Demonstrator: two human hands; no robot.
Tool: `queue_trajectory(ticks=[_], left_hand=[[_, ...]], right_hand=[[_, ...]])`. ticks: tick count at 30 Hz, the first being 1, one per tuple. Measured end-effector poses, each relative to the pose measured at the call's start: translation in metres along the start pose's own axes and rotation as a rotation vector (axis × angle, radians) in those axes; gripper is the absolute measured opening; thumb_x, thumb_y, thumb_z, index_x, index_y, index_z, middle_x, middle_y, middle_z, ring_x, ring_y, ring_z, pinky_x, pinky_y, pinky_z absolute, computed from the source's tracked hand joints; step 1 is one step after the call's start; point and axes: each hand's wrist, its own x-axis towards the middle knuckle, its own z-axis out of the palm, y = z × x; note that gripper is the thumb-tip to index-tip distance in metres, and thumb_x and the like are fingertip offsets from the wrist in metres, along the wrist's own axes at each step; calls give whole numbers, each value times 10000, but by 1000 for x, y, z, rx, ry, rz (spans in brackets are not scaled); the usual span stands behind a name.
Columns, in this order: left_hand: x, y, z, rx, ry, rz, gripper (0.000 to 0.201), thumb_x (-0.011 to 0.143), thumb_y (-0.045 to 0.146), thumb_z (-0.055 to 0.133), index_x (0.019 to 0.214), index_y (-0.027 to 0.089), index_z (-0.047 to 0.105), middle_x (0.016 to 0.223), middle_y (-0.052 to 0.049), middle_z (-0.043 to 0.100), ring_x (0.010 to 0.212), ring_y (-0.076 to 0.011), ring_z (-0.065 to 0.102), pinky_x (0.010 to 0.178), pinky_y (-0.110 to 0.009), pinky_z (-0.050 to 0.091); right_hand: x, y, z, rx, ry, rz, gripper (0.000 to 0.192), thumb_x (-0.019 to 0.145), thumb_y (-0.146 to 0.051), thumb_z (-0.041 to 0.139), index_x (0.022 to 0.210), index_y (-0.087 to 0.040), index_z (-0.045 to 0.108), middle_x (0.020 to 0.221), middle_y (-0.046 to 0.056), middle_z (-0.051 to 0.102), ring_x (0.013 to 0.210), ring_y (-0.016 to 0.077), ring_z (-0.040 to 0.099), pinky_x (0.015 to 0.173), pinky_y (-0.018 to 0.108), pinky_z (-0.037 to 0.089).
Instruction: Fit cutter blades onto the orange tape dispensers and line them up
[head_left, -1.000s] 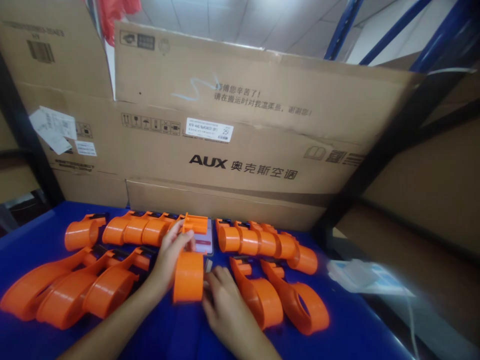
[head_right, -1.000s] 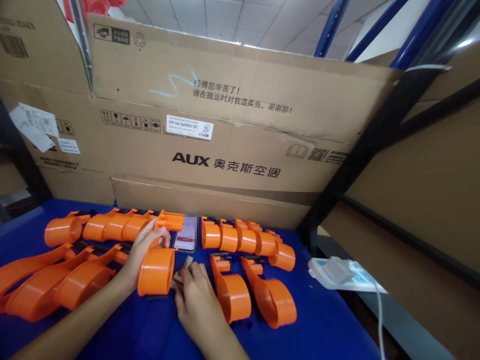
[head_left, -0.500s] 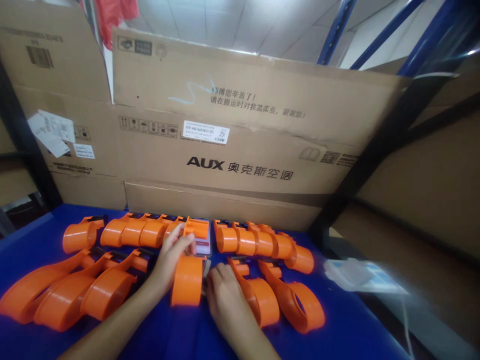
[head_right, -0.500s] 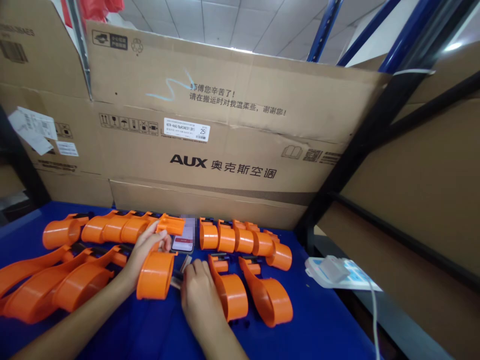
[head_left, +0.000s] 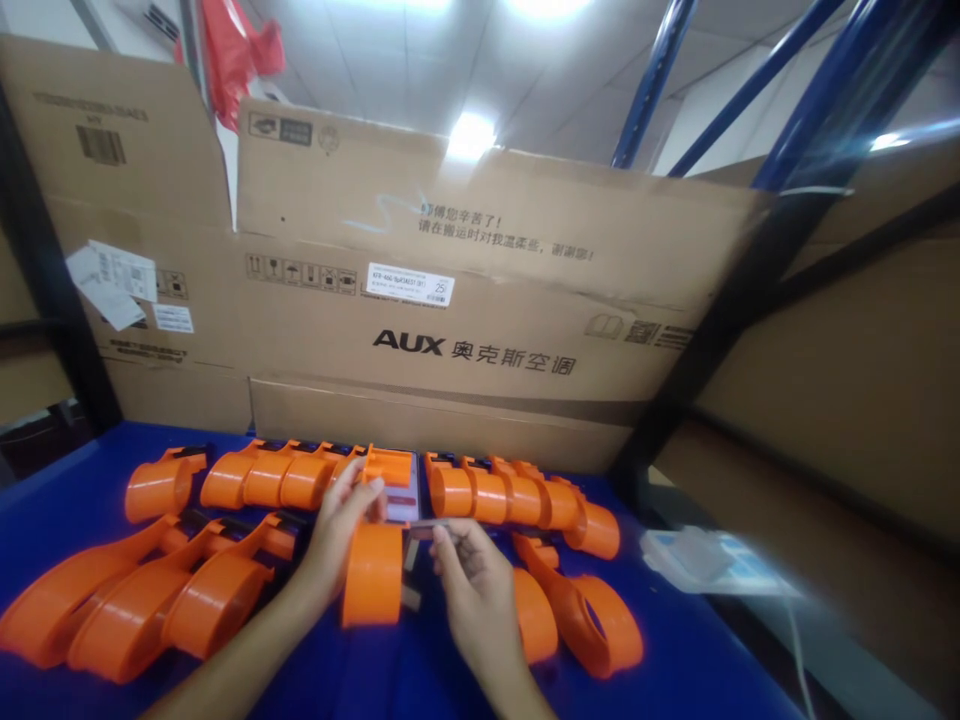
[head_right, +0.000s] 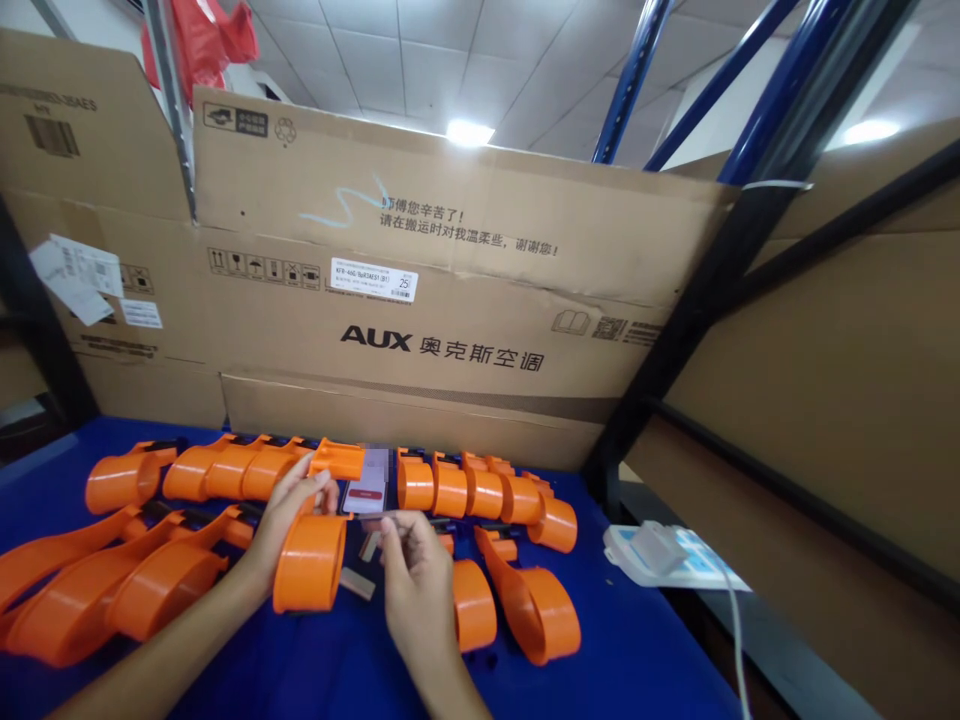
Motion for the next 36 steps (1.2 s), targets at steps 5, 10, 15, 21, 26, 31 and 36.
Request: queue_trajectory(ticks=[5,10,15,21,26,31,36], left_hand=[[1,-4,-1,34,-32,26,280,794,425,721,827,197,562,583,35,596,533,-109,509,551,-215,408],[-1,-8,-1,46,-57,19,292,833,455,686,790,190,572,619,20,610,530,-106,532,528,-211,420],[-10,4,7,44,-99,-4,288,852,457,671,820,180,602,646,8,640,514,-95,553,525,-195,434],[-19,12,17,14,-81,-75,290,847,464,676,875,183,607,690,-3,671,488,-85,565,492,-175,427],[-19,10,15,58,-81,-71,311,839,476,683,874,175,614,690,-11,673,491,-84,552,500,-173,426],[-21,12,17,42,-98,-88,286,852,461,673,887,184,610,678,-5,673,476,-84,543,481,-167,410],[-21,12,16,51,-103,-89,287,854,459,674,857,180,608,664,-12,681,478,-91,562,485,-173,423]], right_hand=[[12,-23,-2,162,95,5,232,898,-425,666,857,-200,624,676,-7,620,557,126,564,531,233,477],[54,-56,-18,207,-15,17,283,821,-457,747,861,-199,638,757,24,695,626,147,635,565,254,530],[69,-61,-32,163,-127,44,376,748,-525,791,848,-185,667,732,46,728,630,168,676,619,300,583],[58,-44,-33,225,-135,85,379,750,-507,802,886,-178,672,776,65,751,688,202,718,628,307,596],[55,-43,-32,240,-116,90,352,779,-489,785,900,-179,667,809,70,759,722,216,729,666,328,604],[54,-48,-32,218,-95,64,395,762,-544,777,882,-181,678,786,76,754,716,233,728,639,351,612],[53,-50,-31,205,-69,42,463,709,-602,790,873,-180,692,709,69,736,680,239,720,614,364,616]])
